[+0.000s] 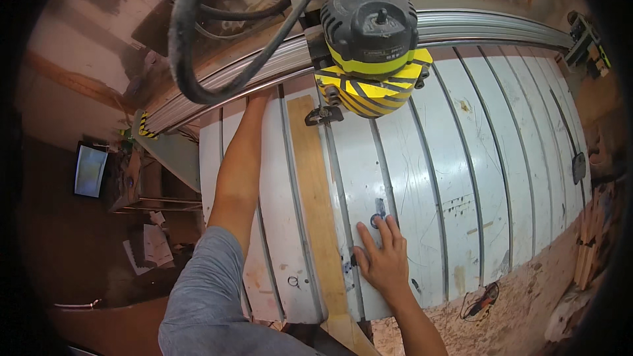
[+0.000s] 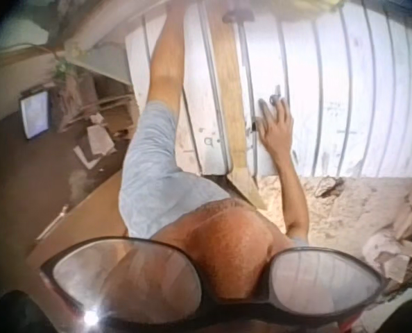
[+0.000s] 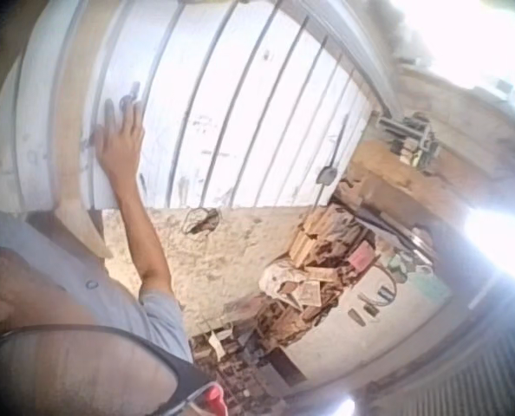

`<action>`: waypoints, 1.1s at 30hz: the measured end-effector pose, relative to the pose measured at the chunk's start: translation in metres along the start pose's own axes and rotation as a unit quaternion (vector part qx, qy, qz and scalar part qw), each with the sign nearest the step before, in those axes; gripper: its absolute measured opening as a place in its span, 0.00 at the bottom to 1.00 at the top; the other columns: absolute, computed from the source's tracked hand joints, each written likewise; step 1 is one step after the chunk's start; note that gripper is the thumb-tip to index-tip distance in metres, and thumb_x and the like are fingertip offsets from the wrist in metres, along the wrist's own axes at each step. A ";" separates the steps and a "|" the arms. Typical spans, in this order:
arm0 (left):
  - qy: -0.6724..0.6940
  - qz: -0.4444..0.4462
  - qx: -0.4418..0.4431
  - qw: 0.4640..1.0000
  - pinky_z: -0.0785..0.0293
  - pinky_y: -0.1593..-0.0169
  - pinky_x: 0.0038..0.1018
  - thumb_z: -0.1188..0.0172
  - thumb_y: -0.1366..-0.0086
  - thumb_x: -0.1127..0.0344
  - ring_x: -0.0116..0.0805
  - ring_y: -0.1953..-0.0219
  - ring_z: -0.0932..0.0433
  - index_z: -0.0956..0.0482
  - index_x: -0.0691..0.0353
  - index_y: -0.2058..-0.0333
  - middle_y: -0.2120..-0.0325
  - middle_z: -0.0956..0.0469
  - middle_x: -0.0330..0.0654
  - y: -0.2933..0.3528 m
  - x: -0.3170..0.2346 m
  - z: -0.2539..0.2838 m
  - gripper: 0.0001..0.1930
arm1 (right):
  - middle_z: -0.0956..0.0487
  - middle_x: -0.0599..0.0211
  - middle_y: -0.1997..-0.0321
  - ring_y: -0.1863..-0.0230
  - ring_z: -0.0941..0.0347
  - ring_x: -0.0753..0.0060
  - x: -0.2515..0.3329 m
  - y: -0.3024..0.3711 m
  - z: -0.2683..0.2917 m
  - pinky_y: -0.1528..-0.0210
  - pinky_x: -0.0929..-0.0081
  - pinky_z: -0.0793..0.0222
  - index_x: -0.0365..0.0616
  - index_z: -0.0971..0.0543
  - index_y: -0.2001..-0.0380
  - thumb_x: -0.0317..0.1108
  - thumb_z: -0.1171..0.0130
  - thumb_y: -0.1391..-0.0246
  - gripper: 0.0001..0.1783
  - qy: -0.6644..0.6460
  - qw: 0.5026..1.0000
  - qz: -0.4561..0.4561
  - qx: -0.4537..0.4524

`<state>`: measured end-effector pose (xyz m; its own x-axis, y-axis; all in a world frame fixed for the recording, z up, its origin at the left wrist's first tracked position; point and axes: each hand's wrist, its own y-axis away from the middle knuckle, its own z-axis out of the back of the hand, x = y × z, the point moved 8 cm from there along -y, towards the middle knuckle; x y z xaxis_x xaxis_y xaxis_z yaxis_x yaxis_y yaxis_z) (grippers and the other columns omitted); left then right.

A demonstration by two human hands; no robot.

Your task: The person prepares a CNC machine by placing a wooden board on the bed, adjusting a sensor module on the board, and then positioning the machine head over the sensor.

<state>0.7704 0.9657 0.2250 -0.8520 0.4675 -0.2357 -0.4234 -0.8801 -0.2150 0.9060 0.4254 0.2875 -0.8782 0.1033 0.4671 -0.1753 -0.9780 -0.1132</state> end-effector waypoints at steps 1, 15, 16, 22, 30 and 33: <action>0.000 -0.004 0.002 1.000 0.32 0.33 0.43 0.42 0.28 0.52 0.54 0.37 0.25 0.21 0.63 0.40 0.41 0.21 0.54 -0.003 0.002 0.004 0.25 | 0.31 0.52 0.30 0.25 0.41 0.42 -0.001 -0.002 -0.001 0.37 0.51 0.36 0.54 0.20 0.36 0.44 0.31 0.41 0.29 -0.003 1.000 0.000 -0.001; 0.053 -0.091 0.002 0.994 0.30 0.35 0.44 0.42 0.28 0.50 0.56 0.38 0.25 0.20 0.62 0.41 0.41 0.21 0.56 0.017 -0.021 0.044 0.26 | 0.30 0.52 0.31 0.25 0.41 0.42 -0.002 0.001 0.000 0.37 0.51 0.35 0.53 0.20 0.36 0.43 0.30 0.42 0.30 -0.016 1.000 0.001 -0.008; 0.070 -0.086 0.006 0.994 0.30 0.35 0.44 0.42 0.28 0.50 0.57 0.38 0.25 0.20 0.62 0.41 0.42 0.21 0.57 0.022 -0.023 0.047 0.26 | 0.30 0.52 0.30 0.25 0.41 0.42 -0.002 0.001 0.001 0.37 0.52 0.35 0.53 0.20 0.36 0.43 0.30 0.42 0.30 -0.016 1.000 0.002 -0.011; 0.202 0.036 0.063 0.977 0.27 0.38 0.40 0.33 0.35 0.50 0.53 0.41 0.21 0.19 0.65 0.44 0.45 0.18 0.54 0.068 -0.015 0.054 0.28 | 0.31 0.53 0.30 0.25 0.41 0.43 -0.001 0.001 0.003 0.36 0.51 0.35 0.51 0.20 0.37 0.43 0.30 0.42 0.30 -0.017 1.000 0.001 -0.018; 0.078 0.040 0.082 0.993 0.26 0.39 0.42 0.35 0.39 0.45 0.55 0.43 0.20 0.19 0.64 0.44 0.46 0.18 0.58 0.063 -0.028 0.068 0.32 | 0.30 0.54 0.31 0.25 0.41 0.42 0.003 0.000 0.004 0.34 0.51 0.36 0.51 0.20 0.37 0.43 0.30 0.42 0.30 -0.013 1.000 0.007 -0.025; 0.059 0.098 0.128 0.985 0.26 0.40 0.43 0.36 0.38 0.46 0.56 0.44 0.19 0.19 0.62 0.45 0.47 0.17 0.58 0.064 -0.026 0.057 0.30 | 0.30 0.54 0.31 0.25 0.41 0.42 0.001 0.001 0.005 0.35 0.51 0.36 0.51 0.20 0.37 0.43 0.30 0.42 0.30 -0.017 0.999 0.006 -0.029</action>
<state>0.7479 0.8929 0.2709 -0.8900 0.2790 -0.3608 -0.3306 -0.9395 0.0891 0.9072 0.4232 0.2918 -0.8653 0.0846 0.4941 -0.1914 -0.9667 -0.1697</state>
